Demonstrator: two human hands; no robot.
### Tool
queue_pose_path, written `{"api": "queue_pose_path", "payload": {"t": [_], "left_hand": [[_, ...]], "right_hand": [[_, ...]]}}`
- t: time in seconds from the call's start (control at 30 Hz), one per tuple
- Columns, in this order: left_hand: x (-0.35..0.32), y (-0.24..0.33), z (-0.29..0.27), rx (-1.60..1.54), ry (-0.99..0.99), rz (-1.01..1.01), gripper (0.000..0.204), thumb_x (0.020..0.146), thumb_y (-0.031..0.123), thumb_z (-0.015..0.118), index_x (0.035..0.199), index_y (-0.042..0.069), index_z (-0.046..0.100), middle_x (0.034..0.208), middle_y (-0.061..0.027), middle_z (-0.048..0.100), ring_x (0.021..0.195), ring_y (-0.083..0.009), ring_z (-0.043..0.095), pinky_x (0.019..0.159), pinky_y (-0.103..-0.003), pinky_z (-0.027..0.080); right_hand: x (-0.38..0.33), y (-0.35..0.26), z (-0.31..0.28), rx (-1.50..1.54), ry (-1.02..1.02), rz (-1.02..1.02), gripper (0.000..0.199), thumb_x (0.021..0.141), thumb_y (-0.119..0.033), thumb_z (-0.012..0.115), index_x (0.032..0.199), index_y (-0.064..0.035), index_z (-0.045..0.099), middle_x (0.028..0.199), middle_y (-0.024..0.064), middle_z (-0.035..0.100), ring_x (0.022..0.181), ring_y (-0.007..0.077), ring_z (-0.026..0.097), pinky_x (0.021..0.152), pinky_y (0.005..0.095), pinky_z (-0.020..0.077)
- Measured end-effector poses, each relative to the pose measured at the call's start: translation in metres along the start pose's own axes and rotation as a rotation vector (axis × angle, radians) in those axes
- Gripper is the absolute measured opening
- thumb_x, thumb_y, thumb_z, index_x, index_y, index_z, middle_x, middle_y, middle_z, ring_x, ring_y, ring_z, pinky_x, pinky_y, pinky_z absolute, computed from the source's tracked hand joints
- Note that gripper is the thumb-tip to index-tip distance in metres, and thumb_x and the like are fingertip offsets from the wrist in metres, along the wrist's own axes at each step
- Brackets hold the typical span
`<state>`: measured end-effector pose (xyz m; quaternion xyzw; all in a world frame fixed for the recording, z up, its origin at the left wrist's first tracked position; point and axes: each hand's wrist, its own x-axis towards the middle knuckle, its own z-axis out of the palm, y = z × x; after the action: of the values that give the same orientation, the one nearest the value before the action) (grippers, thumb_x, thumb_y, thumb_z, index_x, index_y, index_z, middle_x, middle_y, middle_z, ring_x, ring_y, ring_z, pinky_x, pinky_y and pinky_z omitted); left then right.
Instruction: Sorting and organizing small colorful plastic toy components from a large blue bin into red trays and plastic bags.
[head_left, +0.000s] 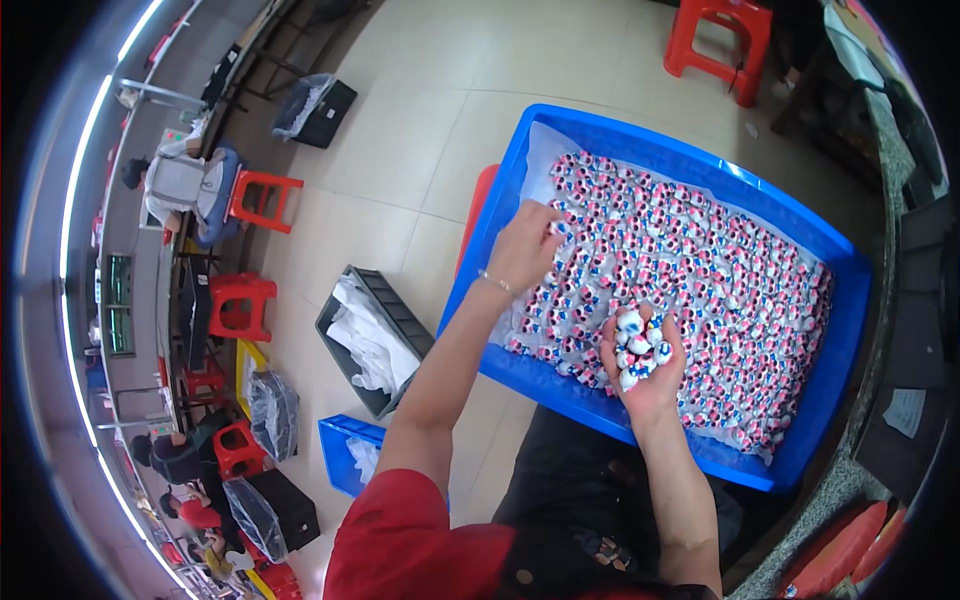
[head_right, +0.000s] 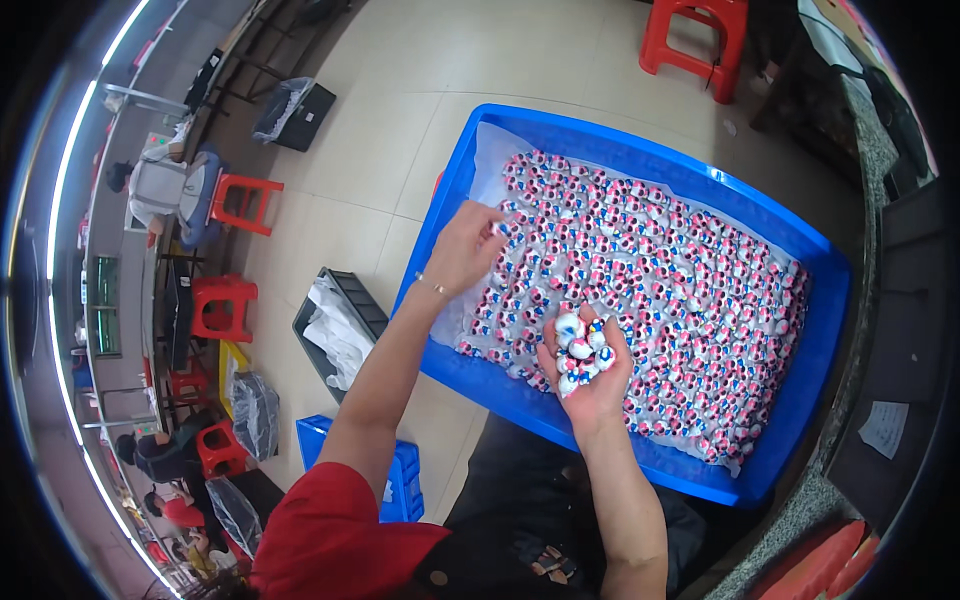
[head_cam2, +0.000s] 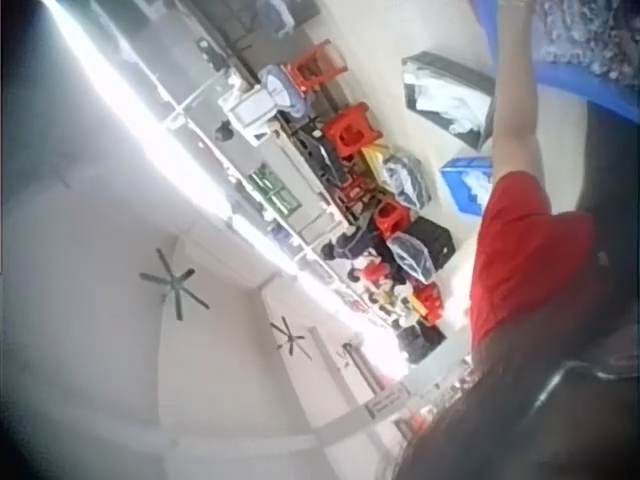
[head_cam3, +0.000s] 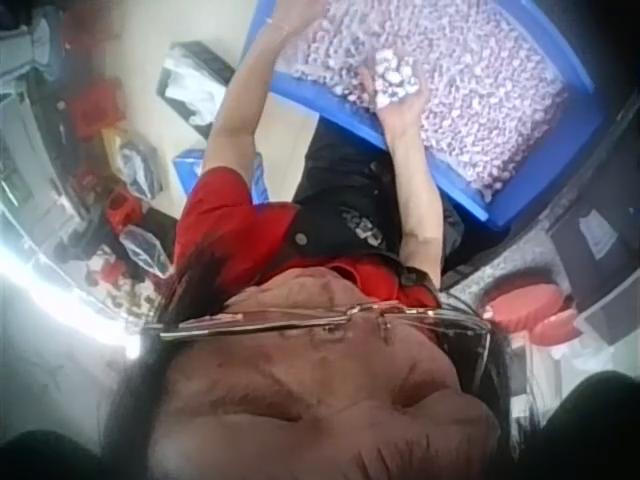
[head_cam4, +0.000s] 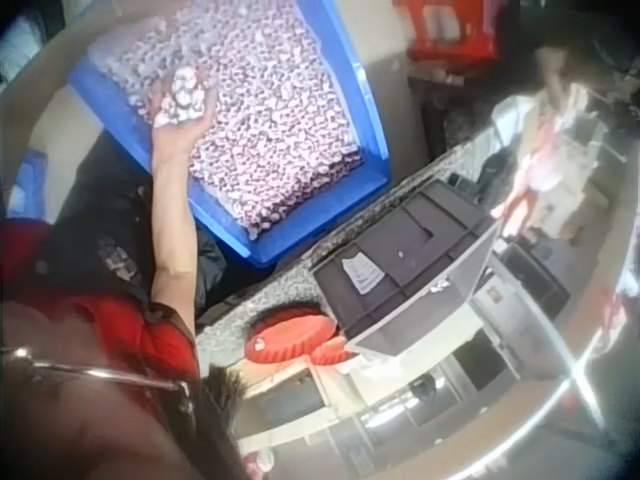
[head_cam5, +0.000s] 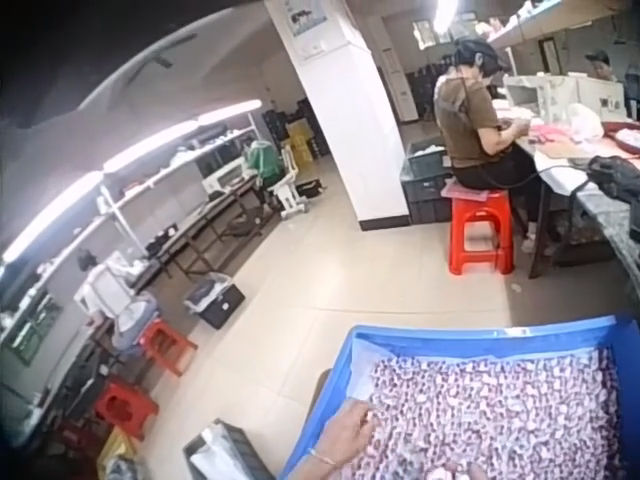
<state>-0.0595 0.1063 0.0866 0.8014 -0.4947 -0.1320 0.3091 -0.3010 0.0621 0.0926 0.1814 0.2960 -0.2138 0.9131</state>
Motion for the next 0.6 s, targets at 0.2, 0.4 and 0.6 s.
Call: {"api": "queue_pose_path", "payload": {"t": [0.2,0.4,0.6], "left_hand": [[0.022,-0.055,0.03,0.246,-0.049,-0.024,0.027,0.077,0.012,0.069,0.102,0.006,0.061,0.105,-0.0135,0.057,0.088,-0.0323,0.062,0.076,-0.04,0.051],[0.001,0.034,0.008,-0.205,-0.044,0.096,0.029,0.078,0.01,0.069,0.105,0.007,0.059,0.114,-0.0101,0.055,0.093,-0.0241,0.061,0.074,-0.033,0.051],[0.002,0.038,0.02,-0.168,-0.208,0.175,0.026,0.078,0.015,0.07,0.101,0.006,0.061,0.104,-0.01,0.058,0.09,-0.0205,0.06,0.071,-0.031,0.05]], "right_hand": [[0.001,0.003,0.007,-0.042,-0.068,0.003,0.038,0.093,-0.043,0.05,0.098,-0.0096,0.066,0.105,0.014,0.065,0.103,0.0352,0.06,0.079,0.0509,0.0552],[0.009,-0.004,-0.001,-0.073,-0.093,-0.034,0.034,0.092,-0.041,0.052,0.1,-0.0106,0.064,0.108,0.013,0.064,0.106,0.0328,0.06,0.077,0.0497,0.0553],[-0.017,0.001,-0.012,-0.057,0.001,-0.025,0.031,0.092,-0.039,0.053,0.1,-0.011,0.064,0.11,0.0147,0.062,0.104,0.0331,0.06,0.079,0.0463,0.0549]]}}
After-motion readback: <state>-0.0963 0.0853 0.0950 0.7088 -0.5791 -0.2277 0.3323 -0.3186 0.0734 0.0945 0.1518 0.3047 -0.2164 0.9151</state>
